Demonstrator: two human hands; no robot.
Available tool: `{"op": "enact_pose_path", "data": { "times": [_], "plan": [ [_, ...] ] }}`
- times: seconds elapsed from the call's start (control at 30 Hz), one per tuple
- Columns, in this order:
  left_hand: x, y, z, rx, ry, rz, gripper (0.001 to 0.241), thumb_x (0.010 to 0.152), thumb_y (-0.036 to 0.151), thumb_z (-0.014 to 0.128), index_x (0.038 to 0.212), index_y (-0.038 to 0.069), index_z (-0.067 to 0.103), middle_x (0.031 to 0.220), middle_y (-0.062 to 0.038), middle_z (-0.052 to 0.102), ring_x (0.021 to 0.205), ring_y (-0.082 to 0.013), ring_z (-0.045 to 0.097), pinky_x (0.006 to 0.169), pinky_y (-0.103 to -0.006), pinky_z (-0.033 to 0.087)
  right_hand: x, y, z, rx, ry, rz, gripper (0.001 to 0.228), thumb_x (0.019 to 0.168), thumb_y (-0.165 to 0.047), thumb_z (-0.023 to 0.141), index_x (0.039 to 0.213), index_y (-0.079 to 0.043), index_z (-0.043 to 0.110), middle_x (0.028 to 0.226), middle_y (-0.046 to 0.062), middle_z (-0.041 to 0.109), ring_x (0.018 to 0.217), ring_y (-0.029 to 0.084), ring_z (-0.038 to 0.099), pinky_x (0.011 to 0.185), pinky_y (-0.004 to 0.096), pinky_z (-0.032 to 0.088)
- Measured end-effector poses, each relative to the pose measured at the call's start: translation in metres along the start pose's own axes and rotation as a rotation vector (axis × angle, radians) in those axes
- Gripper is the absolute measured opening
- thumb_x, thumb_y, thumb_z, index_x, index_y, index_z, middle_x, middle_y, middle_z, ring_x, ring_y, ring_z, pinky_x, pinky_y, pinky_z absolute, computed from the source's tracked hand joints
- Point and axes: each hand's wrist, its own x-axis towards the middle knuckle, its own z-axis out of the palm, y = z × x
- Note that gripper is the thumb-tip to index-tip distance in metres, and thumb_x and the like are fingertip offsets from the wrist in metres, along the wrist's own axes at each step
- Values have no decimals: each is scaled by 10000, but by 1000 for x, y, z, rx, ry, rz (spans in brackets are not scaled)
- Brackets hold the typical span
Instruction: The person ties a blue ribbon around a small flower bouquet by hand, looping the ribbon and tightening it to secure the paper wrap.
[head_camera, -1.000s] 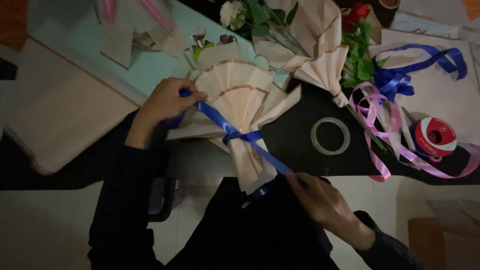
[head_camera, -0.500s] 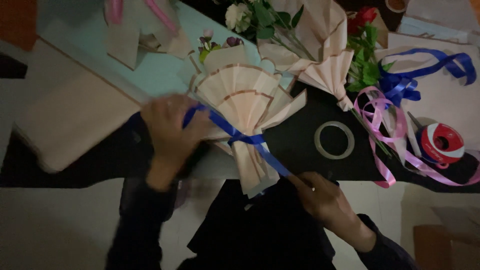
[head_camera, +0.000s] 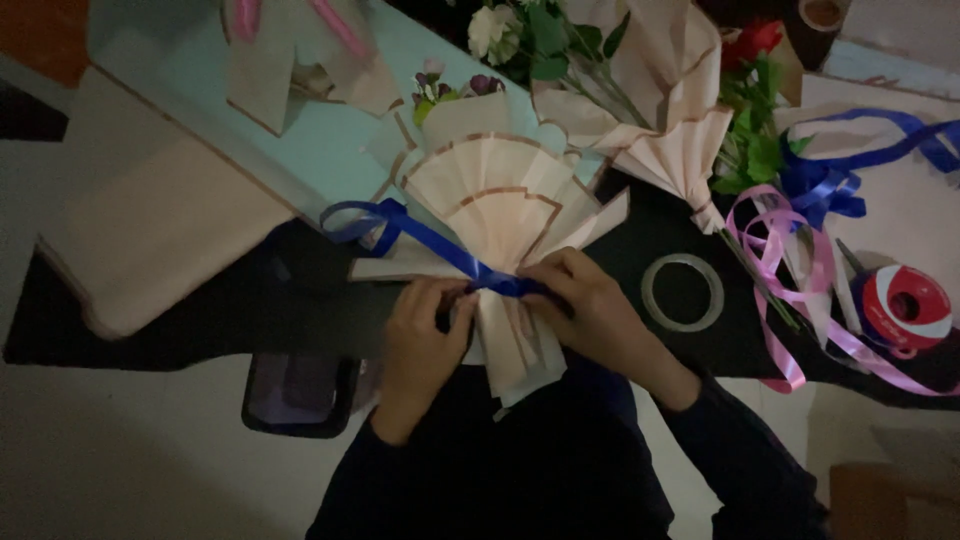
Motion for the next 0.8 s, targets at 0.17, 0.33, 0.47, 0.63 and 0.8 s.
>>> {"op": "enact_pose_path", "data": {
  "times": [0.17,0.33,0.47,0.63,0.8],
  "plan": [
    [2,-3,3,-64,-103,-102,133,945,128,738,947,6,686,871,-162,696,832,-354,692,681,-433,559,8,0,1,108,27,-6,231,902,-127,747,1126,-74,737,1018,111,660,929,323,669,793,402,557],
    [2,-4,14,-259,-108,-193,158,926,145,761,945,21,666,856,-156,651,850,-333,651,690,-403,555,12,-1,3,138,28,9,209,896,-143,756,1102,-107,750,982,69,666,911,283,663,804,377,538],
    [1,2,14,-282,-81,-177,138,940,122,742,917,23,649,826,-151,638,816,-334,630,701,-425,504,13,-4,-1,182,34,-8,205,919,-104,732,1122,-76,733,977,96,662,911,301,649,820,397,523],
    [-5,6,18,-311,-4,-174,116,950,63,705,896,33,607,766,-120,593,741,-289,594,666,-390,472,13,-9,-10,204,10,-9,249,881,-45,752,1128,-45,726,974,119,674,913,326,648,820,418,508],
    [-8,4,23,-85,116,4,85,926,6,702,927,64,640,725,-83,601,659,-261,601,586,-357,490,15,5,-2,242,2,-21,237,875,-60,776,1104,-89,722,969,87,675,902,302,638,813,414,510]
  ]
}}
